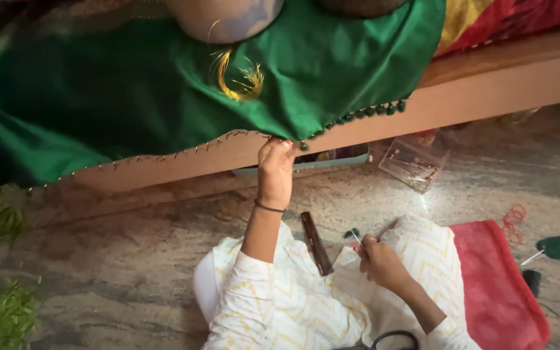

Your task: Sewing and cutting decorative trim and small beads onto a green fabric.

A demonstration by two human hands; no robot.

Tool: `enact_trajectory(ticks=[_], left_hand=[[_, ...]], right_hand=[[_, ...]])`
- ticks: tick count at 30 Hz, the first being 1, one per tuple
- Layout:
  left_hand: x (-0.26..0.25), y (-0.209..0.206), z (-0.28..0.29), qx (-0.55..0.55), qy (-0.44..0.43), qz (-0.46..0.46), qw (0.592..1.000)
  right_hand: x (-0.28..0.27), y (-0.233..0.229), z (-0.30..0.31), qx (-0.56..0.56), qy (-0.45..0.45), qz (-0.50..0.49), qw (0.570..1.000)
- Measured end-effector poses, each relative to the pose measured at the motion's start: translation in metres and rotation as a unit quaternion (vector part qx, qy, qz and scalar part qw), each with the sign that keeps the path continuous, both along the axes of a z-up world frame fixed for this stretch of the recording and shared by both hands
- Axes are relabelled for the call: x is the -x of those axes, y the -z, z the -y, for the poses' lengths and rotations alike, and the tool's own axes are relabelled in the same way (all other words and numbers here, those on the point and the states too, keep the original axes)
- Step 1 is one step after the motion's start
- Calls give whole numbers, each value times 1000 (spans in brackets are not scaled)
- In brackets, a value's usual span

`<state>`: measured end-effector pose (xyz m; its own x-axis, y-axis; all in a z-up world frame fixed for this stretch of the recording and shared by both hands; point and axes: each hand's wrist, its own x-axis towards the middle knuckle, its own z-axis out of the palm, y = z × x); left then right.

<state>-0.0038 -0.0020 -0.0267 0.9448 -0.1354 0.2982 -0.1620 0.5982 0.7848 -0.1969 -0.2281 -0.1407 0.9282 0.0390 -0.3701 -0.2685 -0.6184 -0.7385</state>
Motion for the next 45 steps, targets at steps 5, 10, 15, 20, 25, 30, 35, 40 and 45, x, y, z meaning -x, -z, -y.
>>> enact_trajectory(ticks=[5, 10, 15, 20, 25, 30, 35, 40, 45], left_hand=[[36, -69, 10, 224, 98, -164, 956], [39, -57, 10, 185, 103, -154, 965], [41, -56, 12, 118, 81, -147, 979], [34, -39, 20, 57, 12, -136, 989], [26, -33, 24, 2, -35, -166, 986], [18, -12, 23, -2, -56, -163, 985], [22, -28, 27, -19, -84, -128, 988], [21, -16, 29, -25, -84, -104, 991], [25, -30, 29, -38, -89, -130, 987]], right_hand=[[11, 28, 8, -12, 30, 19, 999], [16, 41, 16, -36, 50, 56, 997], [16, 39, 14, -94, 105, 43, 989], [14, 40, 17, -94, 94, 16, 991], [12, 35, 15, -78, 85, -4, 993], [12, 31, 12, -67, 88, -12, 994], [11, 24, 10, -48, 77, -11, 996], [11, 17, 9, -55, 81, -13, 995], [11, 18, 9, -70, 84, -13, 994]])
